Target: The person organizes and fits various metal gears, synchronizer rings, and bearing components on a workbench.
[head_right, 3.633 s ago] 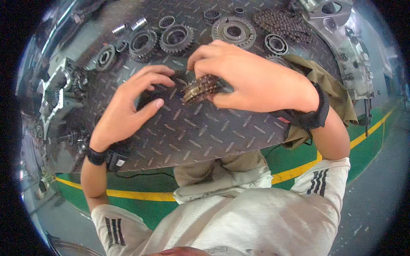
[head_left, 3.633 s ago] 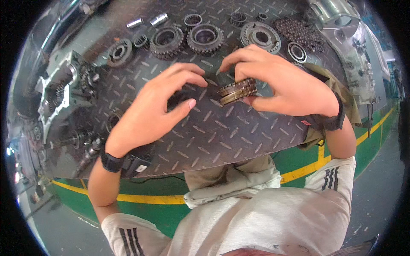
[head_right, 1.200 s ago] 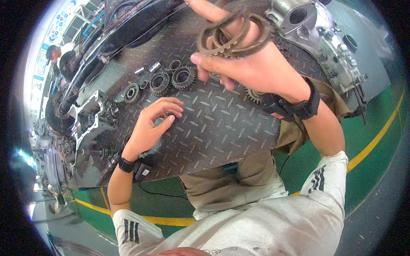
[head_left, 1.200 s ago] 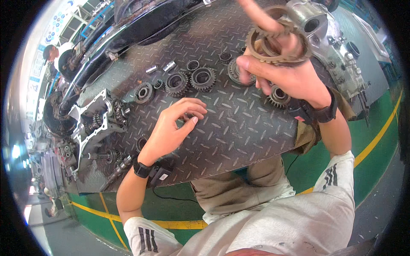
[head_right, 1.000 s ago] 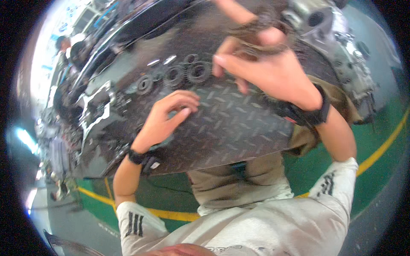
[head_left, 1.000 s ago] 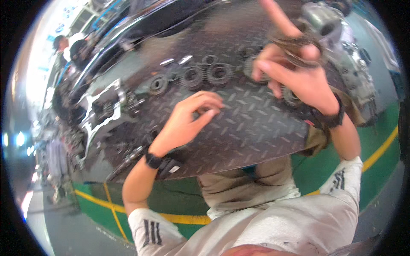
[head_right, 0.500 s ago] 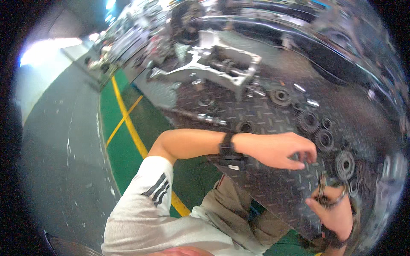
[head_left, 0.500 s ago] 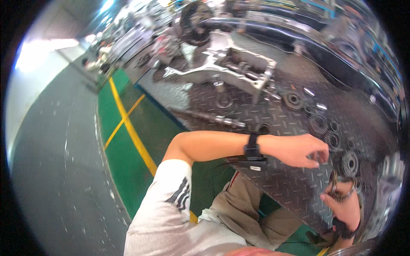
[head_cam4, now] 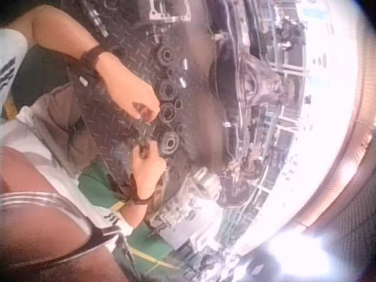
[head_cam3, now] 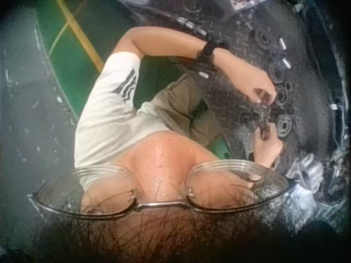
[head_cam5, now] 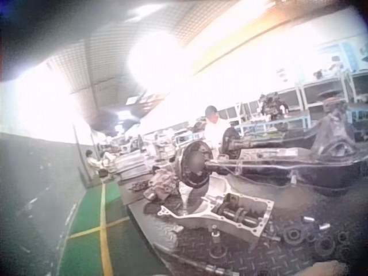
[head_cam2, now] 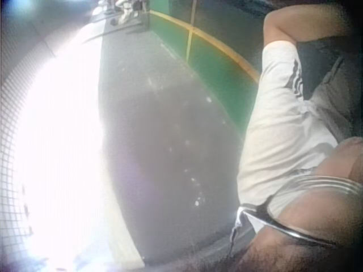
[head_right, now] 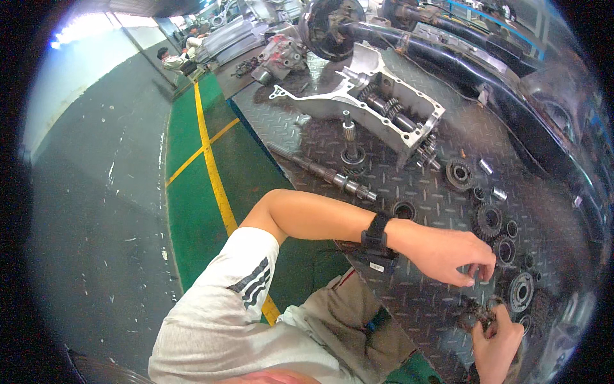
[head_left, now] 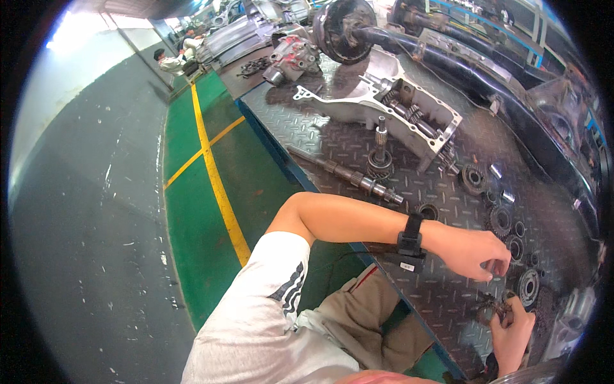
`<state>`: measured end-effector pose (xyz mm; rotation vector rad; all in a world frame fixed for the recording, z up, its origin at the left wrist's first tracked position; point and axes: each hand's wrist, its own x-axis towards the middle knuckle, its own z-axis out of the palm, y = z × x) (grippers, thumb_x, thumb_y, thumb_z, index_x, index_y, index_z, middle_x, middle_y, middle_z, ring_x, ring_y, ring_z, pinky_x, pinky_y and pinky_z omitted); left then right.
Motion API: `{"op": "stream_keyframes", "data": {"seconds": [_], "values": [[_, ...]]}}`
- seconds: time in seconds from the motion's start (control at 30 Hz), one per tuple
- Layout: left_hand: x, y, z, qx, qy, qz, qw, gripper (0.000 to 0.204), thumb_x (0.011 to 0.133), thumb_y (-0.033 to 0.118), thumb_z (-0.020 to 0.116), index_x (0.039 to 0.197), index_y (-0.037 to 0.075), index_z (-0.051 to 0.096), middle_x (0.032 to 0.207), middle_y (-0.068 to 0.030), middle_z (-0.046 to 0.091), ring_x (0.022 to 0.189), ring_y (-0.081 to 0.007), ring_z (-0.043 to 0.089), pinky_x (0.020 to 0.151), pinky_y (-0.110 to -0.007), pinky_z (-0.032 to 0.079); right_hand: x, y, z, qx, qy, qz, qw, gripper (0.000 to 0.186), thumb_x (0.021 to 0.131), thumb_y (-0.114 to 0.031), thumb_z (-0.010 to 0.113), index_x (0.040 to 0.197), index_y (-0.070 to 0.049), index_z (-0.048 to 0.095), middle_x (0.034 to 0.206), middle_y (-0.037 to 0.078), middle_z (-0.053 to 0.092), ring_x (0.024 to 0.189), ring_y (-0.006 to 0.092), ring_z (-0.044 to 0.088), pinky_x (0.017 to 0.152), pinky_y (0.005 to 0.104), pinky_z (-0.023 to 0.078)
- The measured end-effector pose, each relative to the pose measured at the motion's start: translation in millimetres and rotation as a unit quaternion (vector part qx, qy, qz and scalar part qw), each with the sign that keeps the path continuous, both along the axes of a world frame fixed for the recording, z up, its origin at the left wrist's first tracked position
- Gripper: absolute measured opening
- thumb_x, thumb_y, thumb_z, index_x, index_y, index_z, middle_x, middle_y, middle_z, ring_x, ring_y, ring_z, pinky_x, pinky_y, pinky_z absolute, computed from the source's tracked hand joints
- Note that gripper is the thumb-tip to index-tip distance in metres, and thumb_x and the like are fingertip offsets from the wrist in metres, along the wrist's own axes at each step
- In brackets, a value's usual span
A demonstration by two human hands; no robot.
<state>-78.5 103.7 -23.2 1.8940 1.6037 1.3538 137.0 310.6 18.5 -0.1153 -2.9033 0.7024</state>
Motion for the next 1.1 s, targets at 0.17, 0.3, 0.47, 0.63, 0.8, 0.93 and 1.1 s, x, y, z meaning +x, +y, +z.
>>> {"op": "stream_keyframes", "data": {"seconds": [0.17, 0.3, 0.47, 0.63, 0.8, 0.93, 1.1], "values": [[-6.4, 3.9, 8.8, -0.022, 0.035, 0.05, 0.998, 0.029, 0.096, 0.012, 0.072, 0.122, 0.001, 0.07, 0.111, -0.0183, 0.074, 0.104, -0.0343, 0.075, 0.093, -0.045, 0.06, -9.0, -1.1, 2.5, 0.043, 0.01, 0.004, 0.999, 0.022, 0.086, -0.012, 0.084, 0.101, -0.007, 0.069, 0.063, 0.013, 0.061, 0.056, 0.0354, 0.064, 0.058, 0.0446, 0.049], [-8.0, -2.8, 18.5, -0.097, -0.003, 0.051, 0.994, 0.034, 0.097, 0.002, 0.07, 0.131, 0.003, 0.069, 0.12, -0.0123, 0.077, 0.106, -0.0262, 0.075, 0.095, -0.041, 0.06, -22.6, 3.6, 4.6, 0.103, 0.01, -0.02, 0.994, 0.024, 0.087, -0.016, 0.083, 0.103, -0.006, 0.068, 0.065, 0.015, 0.064, 0.061, 0.039, 0.067, 0.061, 0.0496, 0.052], [2.2, 4.5, 27.4, -0.162, -0.013, 0.051, 0.985, 0.035, 0.096, 0.002, 0.069, 0.131, 0.005, 0.071, 0.118, -0.008, 0.077, 0.101, -0.0206, 0.073, 0.086, -0.035, 0.057, -19.3, 24.9, -5.4, 0.102, -0.039, -0.09, 0.99, 0.028, 0.088, -0.022, 0.08, 0.101, -0.002, 0.067, 0.071, 0.021, 0.068, 0.071, 0.0446, 0.071, 0.068, 0.0556, 0.056], [1.3, 4.3, 19.7, -0.175, 0.016, 0.062, 0.982, 0.036, 0.094, -0.002, 0.068, 0.129, 0.005, 0.071, 0.119, -0.008, 0.076, 0.101, -0.0213, 0.071, 0.086, -0.036, 0.056, -14.5, 17.3, -11.1, 0.095, -0.072, -0.099, 0.988, 0.032, 0.088, -0.026, 0.079, 0.095, 0.002, 0.066, 0.075, 0.025, 0.07, 0.076, 0.0491, 0.072, 0.073, 0.0573, 0.059], [-2.2, 1.8, 22.6, -0.203, 0.023, 0.053, 0.977, 0.037, 0.091, -0.005, 0.067, 0.126, 0.005, 0.071, 0.122, -0.0093, 0.072, 0.102, -0.0234, 0.07, 0.087, -0.036, 0.056, -25.1, 25.6, 17.3, -0.203, -0.227, -0.111, 0.946, 0.025, 0.09, -0.017, 0.074, 0.093, 0.008, 0.07, 0.066, 0.021, 0.071, 0.06, 0.0307, 0.075, 0.061, 0.042, 0.06], [-1.3, 3.5, 25.6, -0.228, 0.033, 0.042, 0.972, 0.038, 0.09, -0.005, 0.067, 0.127, 0.005, 0.071, 0.125, -0.009, 0.072, 0.104, -0.0237, 0.07, 0.087, -0.036, 0.054, -25.5, 28.9, 6.3, -0.215, -0.195, -0.095, 0.952, 0.027, 0.09, -0.013, 0.073, 0.104, 0.01, 0.075, 0.065, 0.022, 0.071, 0.056, 0.0266, 0.074, 0.06, 0.0381, 0.059], [-0.4, 3.7, 21.9, -0.23, 0.02, 0.052, 0.972, 0.048, 0.087, -0.009, 0.062, 0.133, 0.004, 0.069, 0.128, -0.009, 0.074, 0.107, -0.0229, 0.07, 0.089, -0.035, 0.053, -21.0, 27.2, -8.9, -0.046, -0.075, -0.087, 0.992, 0.034, 0.084, -0.012, 0.076, 0.113, 0.005, 0.076, 0.087, 0.03, 0.073, 0.088, 0.0493, 0.073, 0.083, 0.0526, 0.061]]}}
